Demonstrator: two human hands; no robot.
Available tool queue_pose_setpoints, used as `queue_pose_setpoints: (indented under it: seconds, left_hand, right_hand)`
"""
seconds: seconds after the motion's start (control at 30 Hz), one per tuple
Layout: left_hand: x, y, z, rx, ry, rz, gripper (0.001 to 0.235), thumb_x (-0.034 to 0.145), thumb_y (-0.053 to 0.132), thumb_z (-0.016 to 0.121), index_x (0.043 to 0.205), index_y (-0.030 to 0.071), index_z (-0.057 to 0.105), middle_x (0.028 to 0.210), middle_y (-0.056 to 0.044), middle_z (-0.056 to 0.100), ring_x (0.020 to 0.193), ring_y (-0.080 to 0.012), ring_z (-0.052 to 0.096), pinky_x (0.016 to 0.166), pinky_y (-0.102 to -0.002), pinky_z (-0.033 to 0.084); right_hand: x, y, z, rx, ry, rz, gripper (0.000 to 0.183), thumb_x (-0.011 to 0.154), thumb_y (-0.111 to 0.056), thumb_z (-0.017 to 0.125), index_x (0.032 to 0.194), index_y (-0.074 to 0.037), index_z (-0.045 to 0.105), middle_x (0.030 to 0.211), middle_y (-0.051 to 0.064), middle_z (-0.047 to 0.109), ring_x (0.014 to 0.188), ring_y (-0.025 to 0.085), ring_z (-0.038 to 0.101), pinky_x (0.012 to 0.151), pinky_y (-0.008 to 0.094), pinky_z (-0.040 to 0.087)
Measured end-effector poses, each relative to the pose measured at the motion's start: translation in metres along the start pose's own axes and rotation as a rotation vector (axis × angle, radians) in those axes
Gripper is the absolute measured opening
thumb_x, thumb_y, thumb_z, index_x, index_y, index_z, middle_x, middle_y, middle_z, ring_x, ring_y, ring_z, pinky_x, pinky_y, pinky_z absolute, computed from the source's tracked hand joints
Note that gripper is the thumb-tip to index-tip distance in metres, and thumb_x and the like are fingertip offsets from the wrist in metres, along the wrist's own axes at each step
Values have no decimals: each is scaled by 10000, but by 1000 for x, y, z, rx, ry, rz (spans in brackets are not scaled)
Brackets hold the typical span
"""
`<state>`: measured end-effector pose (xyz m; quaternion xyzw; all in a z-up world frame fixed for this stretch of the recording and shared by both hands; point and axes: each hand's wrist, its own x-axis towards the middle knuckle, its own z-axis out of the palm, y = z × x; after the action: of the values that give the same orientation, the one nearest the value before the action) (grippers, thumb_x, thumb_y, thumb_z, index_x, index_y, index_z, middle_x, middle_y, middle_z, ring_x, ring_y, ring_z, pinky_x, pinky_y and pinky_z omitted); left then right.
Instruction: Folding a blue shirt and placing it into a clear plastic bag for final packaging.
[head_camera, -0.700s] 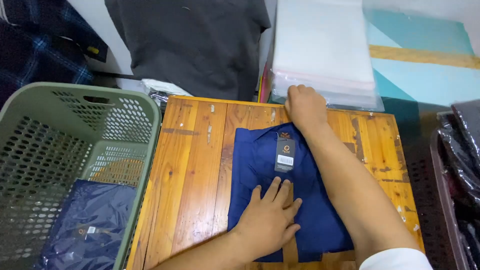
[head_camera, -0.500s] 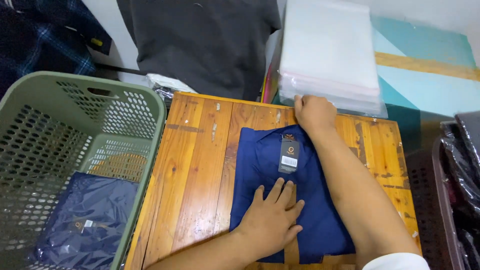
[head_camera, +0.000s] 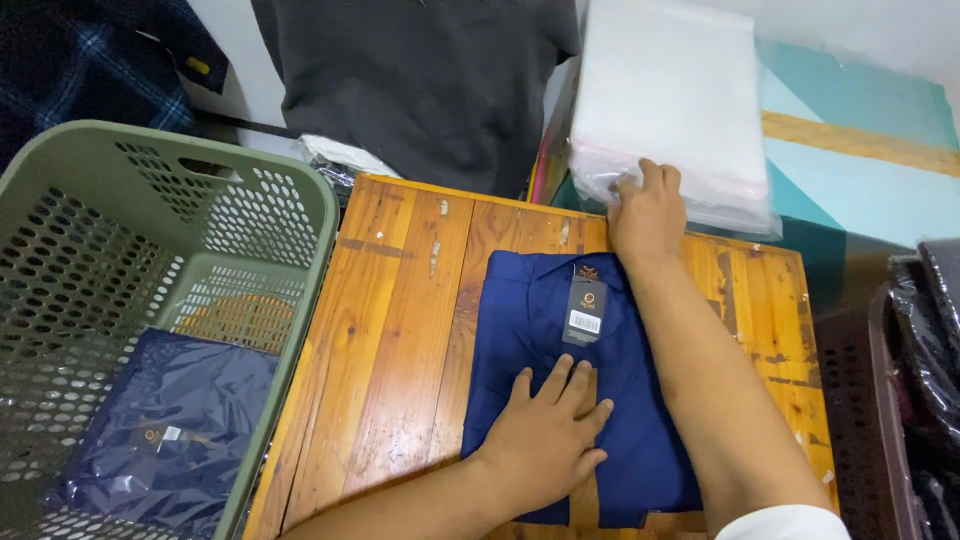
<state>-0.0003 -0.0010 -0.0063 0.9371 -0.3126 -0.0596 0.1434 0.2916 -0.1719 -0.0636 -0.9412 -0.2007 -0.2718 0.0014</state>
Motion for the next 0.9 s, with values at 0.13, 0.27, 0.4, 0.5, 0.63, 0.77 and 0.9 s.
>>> queue_pose_setpoints:
  seconds: [0.13,0.27,0.4,0.5,0.63,0.77,0.9]
  left_hand:
    - [0,-1,-2,-5,0,8,584,1016,482,449,1505,167,505,1595,-265,353,1487,-438,284,1016,-674,354]
    - [0,-1,-4,-35,-18,6,586,1017,476,460,1503,151,499,1600,-271,338,1491,-448,270,1016,-692,347]
    - [1,-2,-5,-63,-28,9,580,1016,467,458,1500,151,500,1604,-267,325,1498,-441,251,1022,-696,331]
    - [0,-1,2,-48,5,-2,576,1011,468,464,1496,160,507,1606,-267,331,1492,-435,268,1023,-694,331]
    - [-1,0,0,-3,23,5,569,1010,475,465,1487,171,524,1583,-262,371,1478,-433,302,1013,-675,360]
    - [-1,1,4,-7,79,-2,569,989,471,507,1469,169,548,1577,-267,388,1474,-428,322,1002,-676,364]
    - [-3,0,5,-21,123,3,560,973,464,528,1442,162,577,1566,-267,407,1464,-428,340,990,-674,366]
  right_hand:
    - [0,3,-5,-47,30,3,294,755,-260,851,1026,-147,839,1337,169,651,1240,378,480,761,489,563]
    - [0,5,-5,-52,-14,70,291,848,-389,825,1024,-158,843,1476,164,578,1346,401,393,892,541,500]
    - [-1,2,-1,-8,24,37,111,928,-242,761,897,-172,840,1437,220,593,1218,462,417,950,516,477]
    - [-2,-12,-17,187,52,105,286,938,-413,785,987,-139,853,1304,180,624,1179,416,429,972,544,415]
    - [4,-9,6,2,-83,20,408,953,-560,701,1103,-202,829,940,78,737,937,336,612,732,469,438]
    - [15,-19,3,157,-449,368,404,977,-460,581,1282,-252,744,1105,104,766,1050,373,688,769,509,525]
    - [12,-21,1,226,-360,327,321,971,-275,553,1200,-219,770,1078,95,764,970,389,695,702,538,511]
